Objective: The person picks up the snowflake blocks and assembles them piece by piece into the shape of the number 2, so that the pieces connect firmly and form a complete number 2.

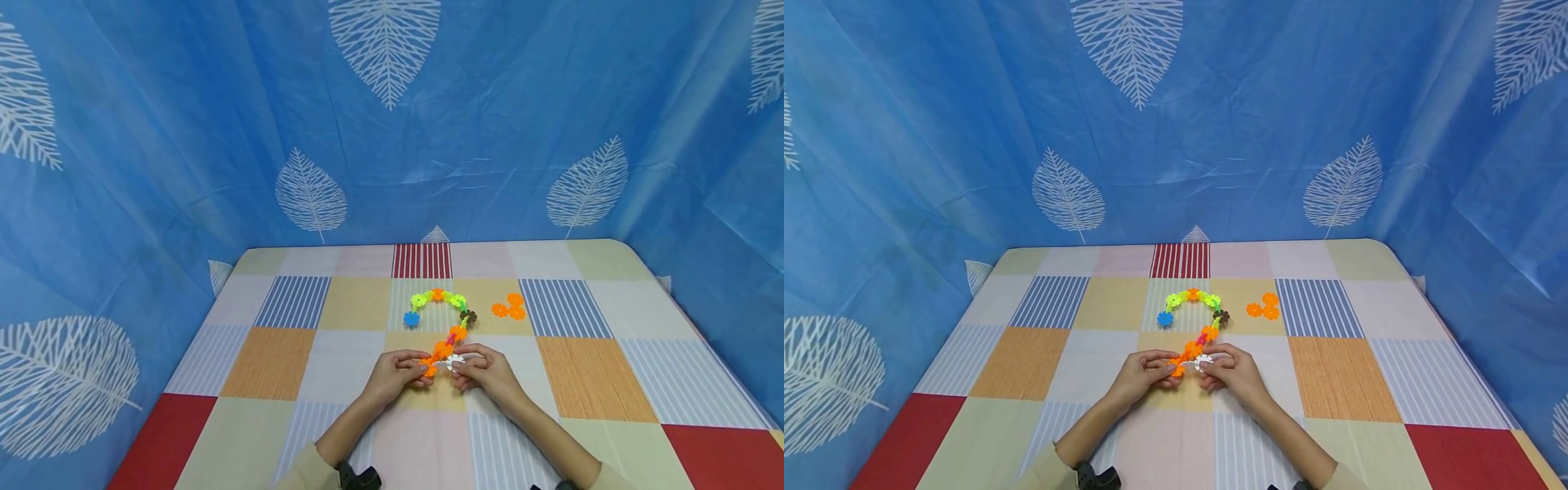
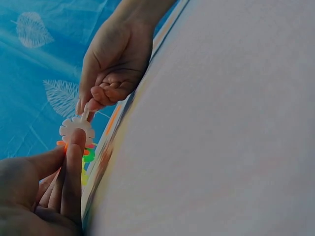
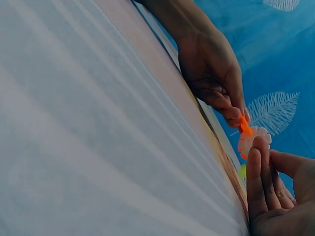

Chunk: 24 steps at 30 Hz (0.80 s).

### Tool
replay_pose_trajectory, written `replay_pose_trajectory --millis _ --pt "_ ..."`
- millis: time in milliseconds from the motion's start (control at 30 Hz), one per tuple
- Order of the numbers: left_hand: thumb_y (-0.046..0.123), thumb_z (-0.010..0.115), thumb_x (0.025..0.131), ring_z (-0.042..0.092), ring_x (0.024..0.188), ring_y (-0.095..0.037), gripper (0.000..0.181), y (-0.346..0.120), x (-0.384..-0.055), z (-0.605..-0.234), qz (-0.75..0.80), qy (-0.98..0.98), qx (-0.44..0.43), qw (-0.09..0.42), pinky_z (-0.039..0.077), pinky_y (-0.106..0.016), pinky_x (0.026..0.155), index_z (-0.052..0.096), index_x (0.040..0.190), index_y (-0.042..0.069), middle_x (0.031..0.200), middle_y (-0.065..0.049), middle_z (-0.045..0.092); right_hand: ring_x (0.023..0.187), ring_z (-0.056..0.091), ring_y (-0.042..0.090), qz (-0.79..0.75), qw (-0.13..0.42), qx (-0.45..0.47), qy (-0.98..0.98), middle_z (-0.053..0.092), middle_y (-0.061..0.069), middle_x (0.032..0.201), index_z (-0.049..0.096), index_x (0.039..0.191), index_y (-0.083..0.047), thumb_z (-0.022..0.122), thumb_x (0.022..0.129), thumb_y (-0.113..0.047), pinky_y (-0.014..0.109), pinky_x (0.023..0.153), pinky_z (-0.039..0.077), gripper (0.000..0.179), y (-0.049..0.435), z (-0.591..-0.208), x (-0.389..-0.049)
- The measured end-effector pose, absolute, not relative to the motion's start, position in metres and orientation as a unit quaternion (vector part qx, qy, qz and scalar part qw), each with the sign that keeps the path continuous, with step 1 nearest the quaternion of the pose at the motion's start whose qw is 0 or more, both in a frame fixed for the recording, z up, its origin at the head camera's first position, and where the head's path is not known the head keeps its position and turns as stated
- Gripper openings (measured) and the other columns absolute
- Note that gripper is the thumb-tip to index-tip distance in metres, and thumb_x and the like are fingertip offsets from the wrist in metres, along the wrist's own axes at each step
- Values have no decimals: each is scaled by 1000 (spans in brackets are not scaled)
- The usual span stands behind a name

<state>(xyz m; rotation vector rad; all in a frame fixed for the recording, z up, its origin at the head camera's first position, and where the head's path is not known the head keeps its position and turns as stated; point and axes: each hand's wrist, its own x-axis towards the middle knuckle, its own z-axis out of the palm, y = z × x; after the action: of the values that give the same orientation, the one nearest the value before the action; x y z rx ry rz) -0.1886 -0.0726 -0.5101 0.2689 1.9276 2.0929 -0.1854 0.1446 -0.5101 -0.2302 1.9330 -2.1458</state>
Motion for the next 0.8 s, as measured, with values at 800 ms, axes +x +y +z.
replay_pose_trajectory --millis 800 --pt "-3 62 85 67 68 -28 22 -70 -184 -499 713 683 67 147 54 -31 62 62 107 -7 77 -20 66 39 46 10 -553 -56 -46 830 61 10 59 69 94 -2 65 88 -19 24 34 37 19 169 -502 -212"
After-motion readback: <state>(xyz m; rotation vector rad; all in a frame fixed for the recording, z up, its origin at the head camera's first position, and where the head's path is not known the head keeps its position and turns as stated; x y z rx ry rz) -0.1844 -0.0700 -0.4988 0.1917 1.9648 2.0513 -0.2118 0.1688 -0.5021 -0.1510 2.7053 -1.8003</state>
